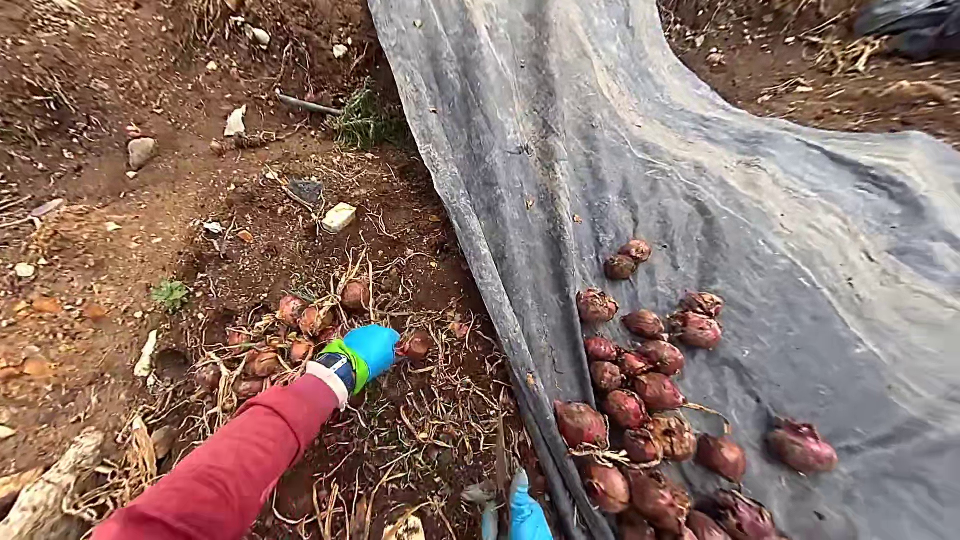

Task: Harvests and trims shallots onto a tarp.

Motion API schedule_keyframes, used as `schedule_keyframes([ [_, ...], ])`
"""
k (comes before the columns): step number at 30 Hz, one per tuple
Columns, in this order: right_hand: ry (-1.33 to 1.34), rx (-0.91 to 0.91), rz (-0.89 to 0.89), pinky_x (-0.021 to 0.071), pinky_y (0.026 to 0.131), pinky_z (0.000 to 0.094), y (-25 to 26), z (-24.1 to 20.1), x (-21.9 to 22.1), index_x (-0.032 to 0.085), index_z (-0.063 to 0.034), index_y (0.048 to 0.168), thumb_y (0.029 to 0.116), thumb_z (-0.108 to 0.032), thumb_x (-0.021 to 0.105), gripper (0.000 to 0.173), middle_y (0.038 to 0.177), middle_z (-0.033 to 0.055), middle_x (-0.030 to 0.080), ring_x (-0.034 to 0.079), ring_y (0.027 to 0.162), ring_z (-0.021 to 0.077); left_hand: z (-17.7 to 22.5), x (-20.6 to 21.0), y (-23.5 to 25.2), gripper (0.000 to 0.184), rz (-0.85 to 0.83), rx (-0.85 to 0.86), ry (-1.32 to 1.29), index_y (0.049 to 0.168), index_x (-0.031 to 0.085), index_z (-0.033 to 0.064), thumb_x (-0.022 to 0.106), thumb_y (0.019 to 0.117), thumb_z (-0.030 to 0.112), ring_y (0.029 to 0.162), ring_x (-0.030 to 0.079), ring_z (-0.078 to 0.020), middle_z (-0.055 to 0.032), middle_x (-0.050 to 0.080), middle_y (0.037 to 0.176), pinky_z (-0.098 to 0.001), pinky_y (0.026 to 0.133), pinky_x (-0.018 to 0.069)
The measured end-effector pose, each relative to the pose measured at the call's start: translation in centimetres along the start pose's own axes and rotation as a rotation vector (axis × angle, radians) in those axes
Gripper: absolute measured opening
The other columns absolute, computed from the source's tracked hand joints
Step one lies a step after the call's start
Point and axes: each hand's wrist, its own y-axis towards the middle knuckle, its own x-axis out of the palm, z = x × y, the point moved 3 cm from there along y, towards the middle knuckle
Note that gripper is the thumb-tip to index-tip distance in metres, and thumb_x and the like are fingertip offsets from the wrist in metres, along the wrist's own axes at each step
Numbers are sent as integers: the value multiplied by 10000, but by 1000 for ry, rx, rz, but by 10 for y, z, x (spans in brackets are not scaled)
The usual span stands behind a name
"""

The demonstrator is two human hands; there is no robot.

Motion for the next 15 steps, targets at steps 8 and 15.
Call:
schedule_keyframes([
  [8, 101, -270, -264, 544, 396, 393, 10, -47, 24, 688, -72, 940, 869, -892, 284, 918, 562, 73, 581, 569, 412, 206, 88, -5, -132, 154, -151, 631, 6, 1087, 698, 122, 600, 988, 187, 984, 711, -357, -125, 730, 1040, -625, 789, 556],
  [15, -243, -214, -216, 538, 468, 348, -53, -23, -23, 647, -97, 916, 934, -829, 294, 813, 616, 0, 611, 583, 488, 140, 193, 4, -187, 167, -241, 666, 136, 1003, 679, 48, 639, 961, 204, 891, 695, -416, -182, 705, 955, -666, 677, 535],
])
